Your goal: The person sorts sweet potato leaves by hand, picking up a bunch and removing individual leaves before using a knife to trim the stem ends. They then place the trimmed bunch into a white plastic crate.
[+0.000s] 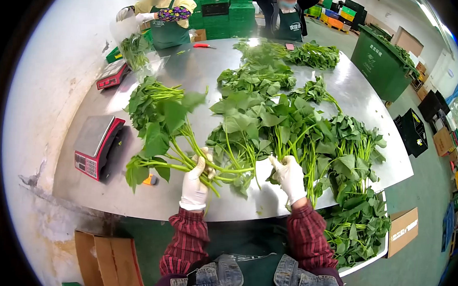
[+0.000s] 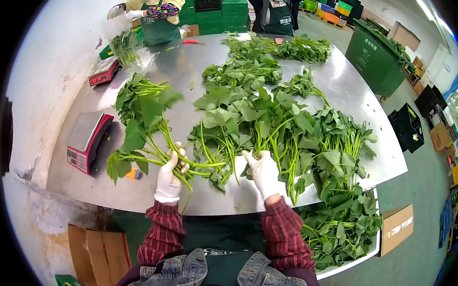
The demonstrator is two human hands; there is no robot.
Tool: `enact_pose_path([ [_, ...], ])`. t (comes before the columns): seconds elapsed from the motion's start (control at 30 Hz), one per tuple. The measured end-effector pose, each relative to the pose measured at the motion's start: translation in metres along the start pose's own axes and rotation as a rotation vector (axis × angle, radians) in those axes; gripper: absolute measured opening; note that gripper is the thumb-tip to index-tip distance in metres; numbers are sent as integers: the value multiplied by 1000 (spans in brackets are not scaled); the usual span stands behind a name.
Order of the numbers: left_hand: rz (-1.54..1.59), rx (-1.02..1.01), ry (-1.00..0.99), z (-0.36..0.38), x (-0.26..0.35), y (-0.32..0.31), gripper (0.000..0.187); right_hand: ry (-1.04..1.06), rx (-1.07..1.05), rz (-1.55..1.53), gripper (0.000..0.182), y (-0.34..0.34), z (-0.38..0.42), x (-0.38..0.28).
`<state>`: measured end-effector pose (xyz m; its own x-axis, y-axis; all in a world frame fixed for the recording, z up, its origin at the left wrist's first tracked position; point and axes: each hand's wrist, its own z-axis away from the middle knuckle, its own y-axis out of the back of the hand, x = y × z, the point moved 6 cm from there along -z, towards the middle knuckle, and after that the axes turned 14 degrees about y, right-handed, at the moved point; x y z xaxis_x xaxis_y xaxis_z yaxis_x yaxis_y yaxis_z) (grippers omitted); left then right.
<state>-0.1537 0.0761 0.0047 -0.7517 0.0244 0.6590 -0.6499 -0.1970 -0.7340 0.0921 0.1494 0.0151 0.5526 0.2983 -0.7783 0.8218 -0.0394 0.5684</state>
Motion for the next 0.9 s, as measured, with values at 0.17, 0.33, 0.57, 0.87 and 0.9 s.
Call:
enact_pose_path([
  [0.17,-26,-65,151,13,-10,7,29,32,-548,-528,54,-24,9,-36],
  [0.33,43,-134,249,15,-29,9,29,-82,-686,-596,31,-54,35,-56],
  [0.57,213,-121,271,22,-34,-7,23,-83,-345,-321,27,-35,48,-68],
  [0.87,339,-50,-63,18,8,37,22,213,342,-218,17,64,17,-40],
  [0.9,338,-59,-100,18,10,40,23,366,192,-122,19,50,11,-43],
])
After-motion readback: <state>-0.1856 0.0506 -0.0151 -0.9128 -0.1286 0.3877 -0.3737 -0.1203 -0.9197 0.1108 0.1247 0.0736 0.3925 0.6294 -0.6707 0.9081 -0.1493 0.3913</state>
